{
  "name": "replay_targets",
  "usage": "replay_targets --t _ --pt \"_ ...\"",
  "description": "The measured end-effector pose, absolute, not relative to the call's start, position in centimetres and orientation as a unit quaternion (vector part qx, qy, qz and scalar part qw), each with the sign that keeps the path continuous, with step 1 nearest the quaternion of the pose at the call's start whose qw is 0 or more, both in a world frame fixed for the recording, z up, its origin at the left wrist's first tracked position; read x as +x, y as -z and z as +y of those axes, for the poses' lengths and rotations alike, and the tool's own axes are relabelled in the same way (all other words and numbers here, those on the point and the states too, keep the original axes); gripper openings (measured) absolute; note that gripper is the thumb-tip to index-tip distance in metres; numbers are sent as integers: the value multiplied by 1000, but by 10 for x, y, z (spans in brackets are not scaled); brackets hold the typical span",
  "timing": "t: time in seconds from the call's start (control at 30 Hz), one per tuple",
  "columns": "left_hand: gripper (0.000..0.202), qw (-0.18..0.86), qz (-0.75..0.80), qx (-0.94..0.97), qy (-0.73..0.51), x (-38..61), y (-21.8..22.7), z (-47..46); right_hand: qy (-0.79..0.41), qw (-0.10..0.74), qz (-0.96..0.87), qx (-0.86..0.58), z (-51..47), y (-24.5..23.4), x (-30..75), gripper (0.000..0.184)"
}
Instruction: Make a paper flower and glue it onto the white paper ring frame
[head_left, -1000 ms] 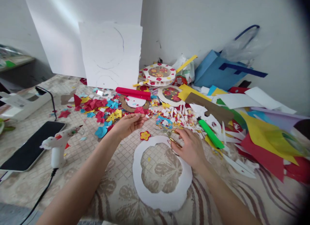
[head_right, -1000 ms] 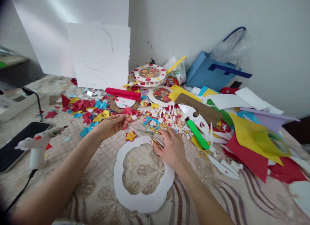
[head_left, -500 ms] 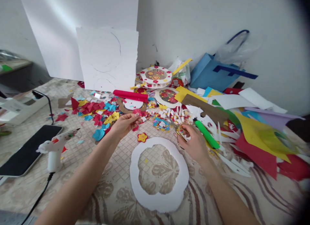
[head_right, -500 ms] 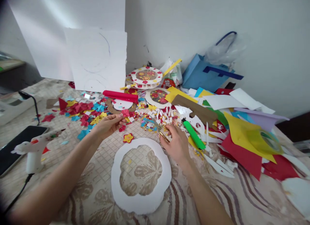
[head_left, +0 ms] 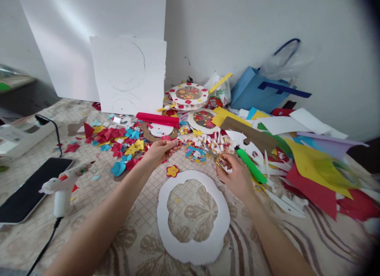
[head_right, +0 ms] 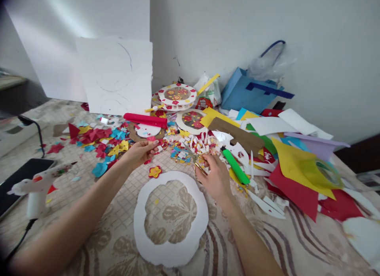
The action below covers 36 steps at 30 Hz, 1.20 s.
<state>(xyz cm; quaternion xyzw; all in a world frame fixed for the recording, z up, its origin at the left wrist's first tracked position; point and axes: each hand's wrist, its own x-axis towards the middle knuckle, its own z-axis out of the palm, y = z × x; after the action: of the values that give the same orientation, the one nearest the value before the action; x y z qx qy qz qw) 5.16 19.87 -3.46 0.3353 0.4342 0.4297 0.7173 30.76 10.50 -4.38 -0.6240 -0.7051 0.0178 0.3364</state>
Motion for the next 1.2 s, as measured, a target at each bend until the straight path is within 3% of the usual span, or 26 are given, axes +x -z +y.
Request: replay_targets --t 0.17,0.67,0.87,0.97,1.1,1.2 --pt "32 688 439 374 -440 60 43 203 -21 340 -704 -623 106 43 309 29" --pt "14 766 392 344 -375 77 46 211 -24 343 -694 -632 107 46 314 28" --pt "7 749 399 376 -372 77 44 213 -32 339 -694 -635 107 45 314 28" --pt "11 620 476 498 -376 78 44 217 -37 342 -692 -635 107 45 314 29" --pt "20 275 573 679 -367 76 43 222 -35 343 -689 -638 108 46 314 28" --pt "8 167 533 753 -347 72 43 224 -32 346 -692 -632 108 46 314 27"
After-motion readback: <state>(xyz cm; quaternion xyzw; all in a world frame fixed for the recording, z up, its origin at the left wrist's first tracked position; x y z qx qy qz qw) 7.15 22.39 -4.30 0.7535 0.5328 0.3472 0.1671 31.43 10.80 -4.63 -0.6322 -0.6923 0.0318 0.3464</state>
